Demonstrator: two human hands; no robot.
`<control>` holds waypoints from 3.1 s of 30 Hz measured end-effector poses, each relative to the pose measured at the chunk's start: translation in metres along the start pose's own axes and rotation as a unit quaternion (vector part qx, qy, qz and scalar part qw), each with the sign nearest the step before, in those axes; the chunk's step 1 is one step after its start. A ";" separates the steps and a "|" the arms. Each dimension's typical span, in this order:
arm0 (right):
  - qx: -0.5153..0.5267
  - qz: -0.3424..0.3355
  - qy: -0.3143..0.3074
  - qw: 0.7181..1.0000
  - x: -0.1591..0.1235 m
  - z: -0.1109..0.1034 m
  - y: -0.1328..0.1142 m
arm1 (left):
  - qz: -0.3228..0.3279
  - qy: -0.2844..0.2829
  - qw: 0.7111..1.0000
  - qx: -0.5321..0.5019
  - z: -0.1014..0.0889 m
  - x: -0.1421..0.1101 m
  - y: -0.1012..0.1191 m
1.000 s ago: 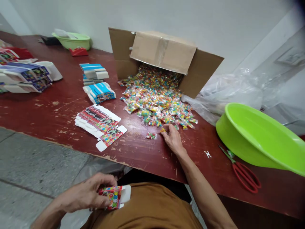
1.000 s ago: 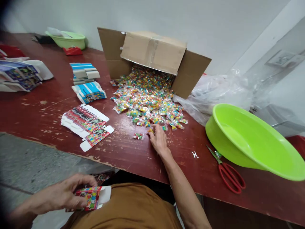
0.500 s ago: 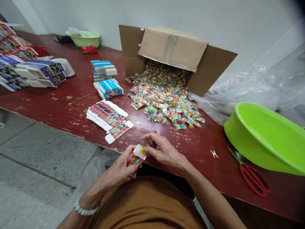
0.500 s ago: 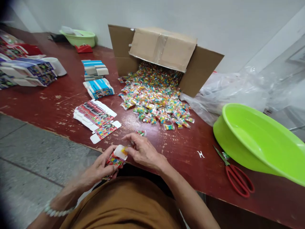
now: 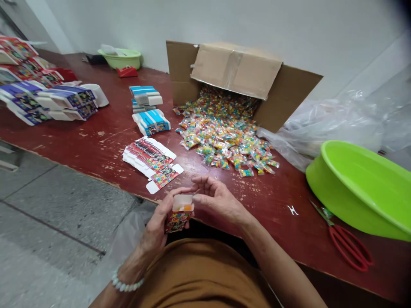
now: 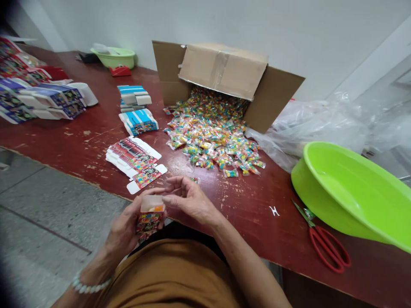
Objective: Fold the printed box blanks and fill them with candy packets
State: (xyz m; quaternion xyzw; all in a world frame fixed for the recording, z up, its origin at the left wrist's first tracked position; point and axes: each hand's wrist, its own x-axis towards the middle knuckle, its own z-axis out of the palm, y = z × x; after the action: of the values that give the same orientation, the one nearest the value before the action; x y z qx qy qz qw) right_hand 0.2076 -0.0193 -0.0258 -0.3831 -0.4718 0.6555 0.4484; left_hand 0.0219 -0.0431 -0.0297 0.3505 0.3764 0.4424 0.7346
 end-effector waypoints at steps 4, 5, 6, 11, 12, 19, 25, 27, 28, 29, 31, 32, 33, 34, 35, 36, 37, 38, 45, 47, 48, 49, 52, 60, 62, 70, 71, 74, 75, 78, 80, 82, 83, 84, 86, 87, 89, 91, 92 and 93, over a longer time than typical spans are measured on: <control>-0.038 -0.006 -0.025 0.999 -0.003 0.012 0.008 | 0.036 0.042 0.998 0.022 0.009 0.000 -0.004; -0.069 -0.031 -0.017 0.997 -0.002 0.013 0.010 | 0.043 0.058 0.997 0.027 0.010 0.001 -0.005; -0.106 -0.063 -0.006 0.992 -0.002 0.014 0.011 | 0.043 0.070 0.996 0.031 0.011 0.001 -0.006; -0.239 -0.241 -0.001 0.941 0.001 0.012 0.009 | -0.041 0.053 0.997 -0.022 0.006 0.004 -0.004; -0.244 -0.249 -0.013 0.937 0.000 0.012 0.007 | -0.070 0.044 0.996 -0.042 0.005 0.004 -0.003; -0.047 -0.060 -0.074 0.994 -0.002 0.022 -0.001 | -0.122 -0.013 0.988 -0.094 0.001 0.007 0.007; 0.094 0.069 -0.071 0.991 0.008 0.029 -0.002 | -0.081 -0.015 0.996 -0.045 -0.006 0.010 -0.003; 0.088 0.065 -0.060 0.992 0.010 0.029 -0.002 | -0.081 -0.015 0.996 -0.033 -0.010 0.012 -0.007; 0.074 0.055 -0.057 0.994 0.011 0.028 -0.002 | -0.083 -0.016 0.996 -0.028 -0.011 0.012 -0.008; 0.053 0.042 -0.057 0.996 0.012 0.027 -0.002 | -0.082 -0.013 0.996 -0.022 -0.011 0.012 -0.008; -0.003 0.001 -0.060 0.998 0.012 0.025 -0.001 | -0.080 0.001 0.997 -0.015 -0.011 0.012 -0.007; -0.041 -0.030 -0.065 0.997 0.011 0.024 0.000 | -0.080 0.010 0.997 -0.016 -0.010 0.011 -0.006; -0.081 -0.066 -0.066 0.992 0.010 0.023 0.001 | -0.081 0.021 0.996 -0.023 -0.009 0.011 -0.004; -0.122 -0.104 -0.066 0.985 0.009 0.023 0.004 | -0.082 0.033 0.995 -0.035 -0.008 0.011 -0.002; -0.158 -0.137 -0.063 0.976 0.008 0.023 0.008 | -0.086 0.044 0.994 -0.050 -0.007 0.012 0.000; -0.187 -0.159 -0.058 0.968 0.006 0.023 0.012 | -0.088 0.054 0.993 -0.064 -0.007 0.012 0.002; -0.205 -0.169 -0.053 0.962 0.005 0.024 0.018 | -0.086 0.063 0.992 -0.073 -0.007 0.013 0.003; -0.213 -0.170 -0.050 0.961 0.004 0.024 0.024 | -0.079 0.074 0.991 -0.075 -0.008 0.013 0.003; -0.309 -0.126 -0.055 0.941 0.043 0.016 0.039 | -0.009 0.157 0.975 0.160 -0.047 -0.008 -0.023; -0.413 -0.107 0.029 0.904 0.069 0.015 0.033 | 0.024 0.196 0.945 0.261 -0.063 -0.019 -0.030; -0.464 -0.091 0.065 0.879 0.082 0.015 0.030 | 0.045 0.214 0.926 0.309 -0.071 -0.024 -0.031; -0.511 -0.069 0.091 0.852 0.093 0.016 0.028 | 0.067 0.229 0.904 0.354 -0.077 -0.027 -0.031; -0.597 -0.008 0.111 0.795 0.116 0.023 0.027 | 0.116 0.263 0.853 0.436 -0.092 -0.030 -0.023; -0.491 -0.006 0.101 0.865 0.118 0.015 0.039 | 0.264 0.293 0.742 0.542 -0.086 0.008 0.012; -0.405 -0.017 0.096 0.909 0.114 0.009 0.038 | 0.285 0.289 0.725 0.557 -0.079 0.019 0.023; -0.171 -0.142 -0.073 0.972 0.071 0.000 -0.004 | 0.025 0.000 0.953 0.302 -0.050 0.022 0.051; -0.159 -0.144 -0.098 0.972 0.065 0.002 -0.010 | -0.038 -0.072 0.966 0.246 -0.045 0.019 0.051; -0.138 -0.143 -0.147 0.969 0.055 0.008 -0.019 | -0.156 -0.214 0.958 0.114 -0.032 0.011 0.043; -0.137 -0.142 -0.155 0.968 0.053 0.010 -0.020 | -0.167 -0.225 0.957 0.081 -0.029 0.009 0.039; -0.128 -0.134 -0.163 0.969 0.052 0.011 -0.019 | -0.153 -0.203 0.966 0.040 -0.023 0.005 0.027; -0.108 -0.131 -0.153 0.974 0.052 0.012 -0.018 | -0.134 -0.164 0.977 0.037 -0.022 0.003 0.021; -0.070 -0.129 -0.135 0.980 0.050 0.012 -0.017 | -0.117 -0.118 0.985 0.035 -0.021 0.002 0.018; -0.047 -0.128 -0.123 0.983 0.048 0.012 -0.017 | -0.107 -0.091 0.989 0.039 -0.020 0.001 0.017; -0.023 -0.123 -0.112 0.986 0.045 0.013 -0.016 | -0.097 -0.065 0.992 0.046 -0.020 0.001 0.017; 0.015 -0.092 -0.099 0.991 0.037 0.014 -0.014 | -0.080 -0.024 0.995 0.060 -0.018 0.002 0.016; 0.031 -0.060 -0.102 0.992 0.032 0.015 -0.012 | -0.073 -0.005 0.995 0.061 -0.017 0.003 0.015; 0.050 0.018 -0.117 0.992 0.023 0.019 -0.006 | -0.065 0.018 0.996 0.059 -0.015 0.006 0.013; 0.044 0.066 -0.104 0.991 0.018 0.024 -0.001 | -0.053 0.040 0.996 0.060 -0.011 0.009 0.011; 0.035 0.067 -0.079 0.994 0.018 0.026 0.001 | -0.045 0.052 0.995 0.068 -0.009 0.010 0.011; 0.022 0.052 -0.045 0.997 0.018 0.027 0.003 | -0.030 0.064 0.994 0.079 -0.007 0.011 0.011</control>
State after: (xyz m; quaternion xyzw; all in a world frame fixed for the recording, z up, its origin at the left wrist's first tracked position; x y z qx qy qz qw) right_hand 0.1762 -0.0098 -0.0234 -0.3673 -0.4562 0.7050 0.3999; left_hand 0.0150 -0.0282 -0.0267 0.3672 0.4670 0.4100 0.6921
